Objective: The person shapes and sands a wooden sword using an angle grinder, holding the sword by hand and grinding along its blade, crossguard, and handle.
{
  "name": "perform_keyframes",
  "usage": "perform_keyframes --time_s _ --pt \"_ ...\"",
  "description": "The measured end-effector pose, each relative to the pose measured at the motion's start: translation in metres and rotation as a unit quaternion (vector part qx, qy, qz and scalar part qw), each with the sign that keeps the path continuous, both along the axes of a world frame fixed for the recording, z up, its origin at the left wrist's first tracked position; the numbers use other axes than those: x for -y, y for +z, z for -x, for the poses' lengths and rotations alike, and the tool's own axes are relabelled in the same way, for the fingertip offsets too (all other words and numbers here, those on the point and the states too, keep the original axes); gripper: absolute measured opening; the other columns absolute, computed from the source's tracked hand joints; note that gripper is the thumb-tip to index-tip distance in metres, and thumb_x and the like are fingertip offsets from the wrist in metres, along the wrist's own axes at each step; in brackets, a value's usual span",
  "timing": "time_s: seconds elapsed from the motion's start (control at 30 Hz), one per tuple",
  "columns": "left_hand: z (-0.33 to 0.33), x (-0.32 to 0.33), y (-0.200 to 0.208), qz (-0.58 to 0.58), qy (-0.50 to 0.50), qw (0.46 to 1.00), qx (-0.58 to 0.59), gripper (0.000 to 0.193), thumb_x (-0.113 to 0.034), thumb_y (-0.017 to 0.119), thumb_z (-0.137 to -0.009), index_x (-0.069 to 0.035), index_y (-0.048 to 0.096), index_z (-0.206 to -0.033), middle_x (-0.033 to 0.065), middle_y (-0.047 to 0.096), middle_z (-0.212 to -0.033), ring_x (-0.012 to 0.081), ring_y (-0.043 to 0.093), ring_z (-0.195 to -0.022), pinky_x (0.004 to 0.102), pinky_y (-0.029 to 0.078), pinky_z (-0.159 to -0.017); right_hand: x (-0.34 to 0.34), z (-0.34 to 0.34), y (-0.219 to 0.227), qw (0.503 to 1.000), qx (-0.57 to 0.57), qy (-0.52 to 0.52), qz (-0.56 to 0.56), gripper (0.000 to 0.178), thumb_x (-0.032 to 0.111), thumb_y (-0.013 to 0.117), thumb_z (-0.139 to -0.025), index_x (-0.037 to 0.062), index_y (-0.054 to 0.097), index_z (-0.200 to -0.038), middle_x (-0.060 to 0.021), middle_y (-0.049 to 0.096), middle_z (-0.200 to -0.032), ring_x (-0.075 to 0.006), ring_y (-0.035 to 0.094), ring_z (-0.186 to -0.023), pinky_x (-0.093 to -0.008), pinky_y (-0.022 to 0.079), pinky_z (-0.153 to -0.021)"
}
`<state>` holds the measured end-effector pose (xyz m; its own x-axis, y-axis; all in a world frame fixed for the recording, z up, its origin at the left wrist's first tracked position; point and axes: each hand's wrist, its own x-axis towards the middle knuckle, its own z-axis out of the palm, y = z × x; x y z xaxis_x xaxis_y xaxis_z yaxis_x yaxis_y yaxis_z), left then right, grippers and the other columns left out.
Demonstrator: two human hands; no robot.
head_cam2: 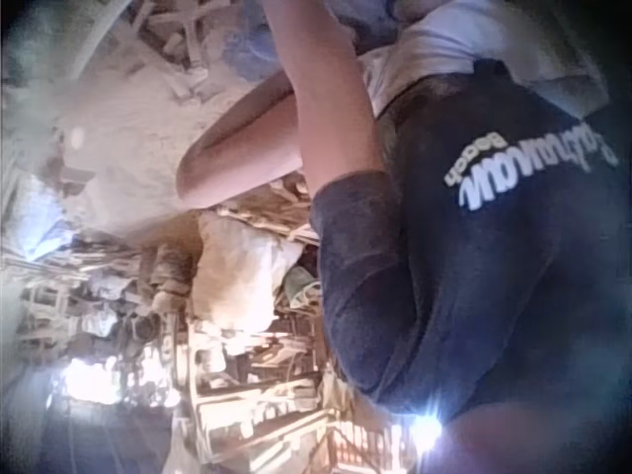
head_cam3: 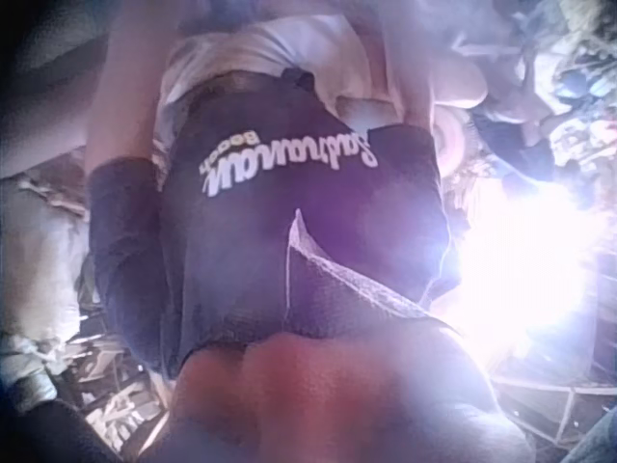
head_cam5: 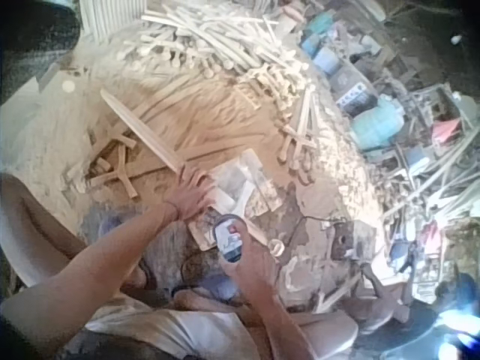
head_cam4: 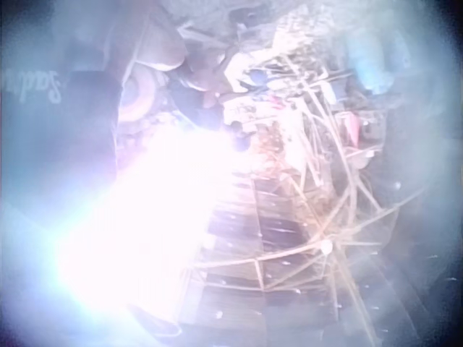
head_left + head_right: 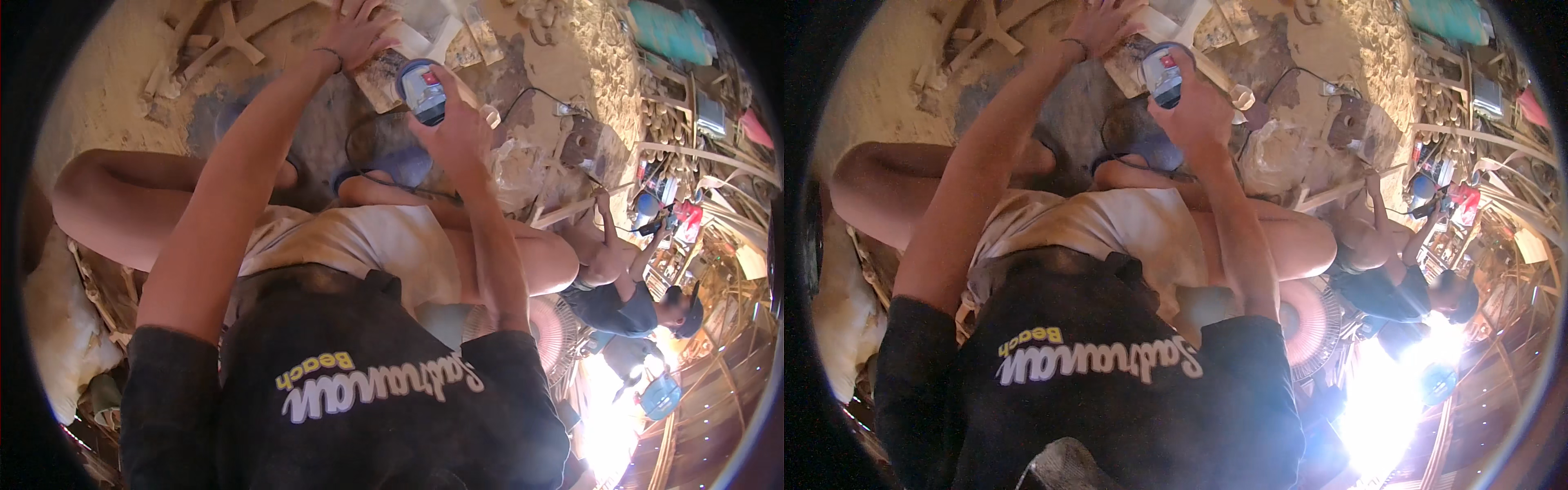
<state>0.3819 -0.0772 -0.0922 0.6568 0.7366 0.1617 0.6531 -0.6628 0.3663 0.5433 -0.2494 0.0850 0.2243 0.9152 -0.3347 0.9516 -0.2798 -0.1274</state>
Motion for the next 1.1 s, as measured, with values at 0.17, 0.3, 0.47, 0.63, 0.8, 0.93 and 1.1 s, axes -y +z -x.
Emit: perform_keyframes --time_s 0.17,0.3,0.47,0.63,0.8,0.93,1.1 --pt "0.000 -0.011 -0.009 -0.082 0.051 0.991 -0.090 0.069 -0.072 0.047 -0.103 -0.035 0.049 -0.161 0.0090 0.044 -0.165 0.0273 0.032 -0.160 0.0720 -0.001 -0.127 -0.002 0.001 0.009 1.000 -0.002 -0.010 -0.006 0.086 0.048 0.084 -0.084 0.0332 0.043 -0.157 -0.0212 0.078 -0.099 -0.0429 0.077 -0.095 -0.0513 0.061 -0.084" --pt "-0.007 -0.013 0.000 -0.087 0.005 0.994 -0.071 0.071 -0.071 0.051 -0.102 -0.032 0.050 -0.161 0.0088 0.044 -0.165 0.0298 0.033 -0.159 0.0721 0.002 -0.127 0.004 -0.029 0.040 0.988 -0.034 -0.104 -0.112 0.083 0.044 0.085 -0.083 0.0323 0.045 -0.155 -0.0226 0.079 -0.100 -0.0445 0.077 -0.095 -0.0530 0.060 -0.085" --pt "0.018 -0.045 -0.004 -0.022 -0.115 0.993 0.000 0.067 -0.063 0.059 -0.101 -0.033 0.051 -0.161 0.0090 0.046 -0.164 0.0343 0.037 -0.154 0.0630 0.021 -0.127 0.011 -0.068 0.093 0.934 -0.066 -0.181 -0.301 0.081 0.040 0.089 -0.082 0.0211 0.052 -0.153 -0.0211 0.077 -0.118 -0.0422 0.076 -0.107 -0.0502 0.059 -0.094" --pt "0.026 -0.081 0.022 -0.053 -0.185 0.980 0.043 0.057 -0.060 0.067 -0.096 -0.020 0.072 -0.137 0.0068 0.068 -0.136 0.0308 0.059 -0.131 0.0552 0.035 -0.118 0.035 -0.102 0.143 0.869 -0.067 -0.213 -0.442 0.085 0.023 0.096 -0.080 0.0063 0.053 -0.152 -0.0177 0.063 -0.141 -0.0298 0.064 -0.128 -0.0438 0.051 -0.110" --pt "-0.031 -0.098 0.120 0.201 -0.193 0.944 -0.175 0.057 -0.066 0.060 -0.101 -0.012 0.075 -0.108 0.0136 0.075 -0.105 0.0380 0.065 -0.109 0.0525 0.045 -0.102 0.068 -0.134 0.160 0.832 -0.090 -0.262 -0.481 0.087 0.020 0.095 -0.082 0.0030 0.049 -0.154 -0.0194 0.058 -0.149 -0.0314 0.055 -0.139 -0.0440 0.042 -0.119" --pt "-0.022 -0.078 0.075 0.025 -0.173 0.975 -0.134 0.062 -0.070 0.061 -0.099 -0.017 0.072 -0.128 0.0113 0.070 -0.136 0.0288 0.062 -0.130 0.0525 0.042 -0.113 0.058 -0.121 0.153 0.856 -0.046 -0.227 -0.462 0.085 0.018 0.095 -0.081 0.0056 0.050 -0.153 -0.0194 0.058 -0.149 -0.0320 0.056 -0.139 -0.0445 0.043 -0.119" --pt "-0.009 -0.040 -0.004 -0.052 -0.072 0.996 0.029 0.054 -0.062 0.047 -0.109 -0.033 0.052 -0.155 0.0047 0.045 -0.165 0.0269 0.033 -0.160 0.0600 0.008 -0.134 0.043 -0.096 0.128 0.886 -0.086 -0.165 -0.425 0.084 0.023 0.095 -0.080 0.0114 0.053 -0.151 -0.0186 0.066 -0.139 -0.0323 0.067 -0.126 -0.0429 0.052 -0.108"
